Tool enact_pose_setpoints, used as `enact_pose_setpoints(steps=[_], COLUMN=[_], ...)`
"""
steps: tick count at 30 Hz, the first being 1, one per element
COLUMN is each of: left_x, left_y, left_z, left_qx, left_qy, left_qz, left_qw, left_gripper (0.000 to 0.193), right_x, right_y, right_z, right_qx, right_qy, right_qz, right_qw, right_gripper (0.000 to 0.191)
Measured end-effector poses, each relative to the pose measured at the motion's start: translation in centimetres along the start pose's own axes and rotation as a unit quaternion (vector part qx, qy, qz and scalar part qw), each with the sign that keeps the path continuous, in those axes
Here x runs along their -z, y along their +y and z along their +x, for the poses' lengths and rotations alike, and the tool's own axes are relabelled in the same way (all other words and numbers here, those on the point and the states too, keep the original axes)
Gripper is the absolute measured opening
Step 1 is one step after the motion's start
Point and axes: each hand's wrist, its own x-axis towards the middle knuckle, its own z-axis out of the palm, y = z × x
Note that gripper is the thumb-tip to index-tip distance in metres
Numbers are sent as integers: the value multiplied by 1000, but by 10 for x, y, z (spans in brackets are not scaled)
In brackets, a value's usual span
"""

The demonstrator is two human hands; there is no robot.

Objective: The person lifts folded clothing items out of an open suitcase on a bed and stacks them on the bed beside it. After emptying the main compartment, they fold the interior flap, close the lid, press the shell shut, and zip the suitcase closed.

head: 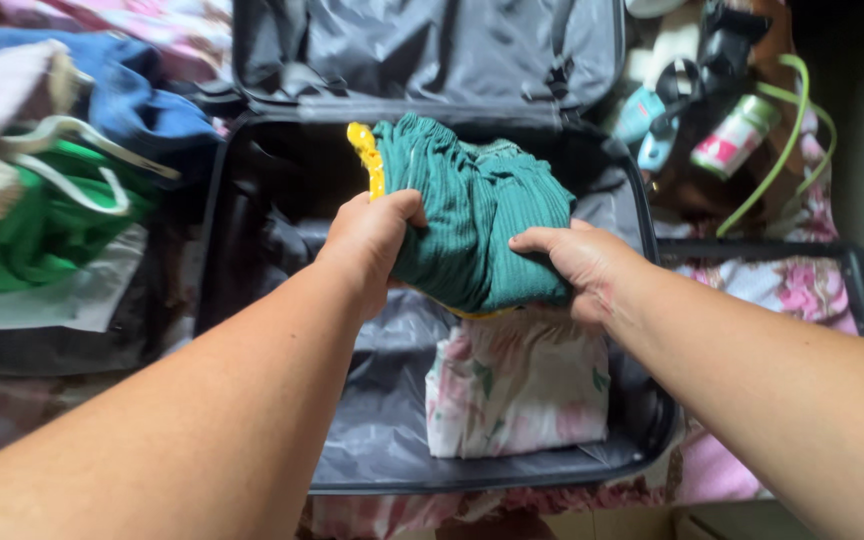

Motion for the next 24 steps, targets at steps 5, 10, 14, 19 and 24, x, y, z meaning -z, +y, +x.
enact_pose_setpoints(steps=[5,10,14,19,24], left_x=[34,67,102,150,201], left_y=[20,35,46,67,85], left_z=[-8,-13,-16,-23,-35], left_qx=[-16,-65,-131,-205,-226], left_qy=[58,89,116,143,191], left_qz=[-33,-114,-176,-263,-332], left_qw=[998,987,969,932,896], left_gripper=[37,37,37,42,49], right_x=[-26,-64,-102,-158,-216], right_y=[-29,-46,-55,-65,-72], right_z=[-21,-44,-69,-97,-124], right_qx=[19,54,80,121,143], right_qy=[18,-43,-87,-148,-184], right_qz=[-48,-2,83,138,143], right_qw=[999,998,990,972,962], right_gripper=[50,55,62,66,67])
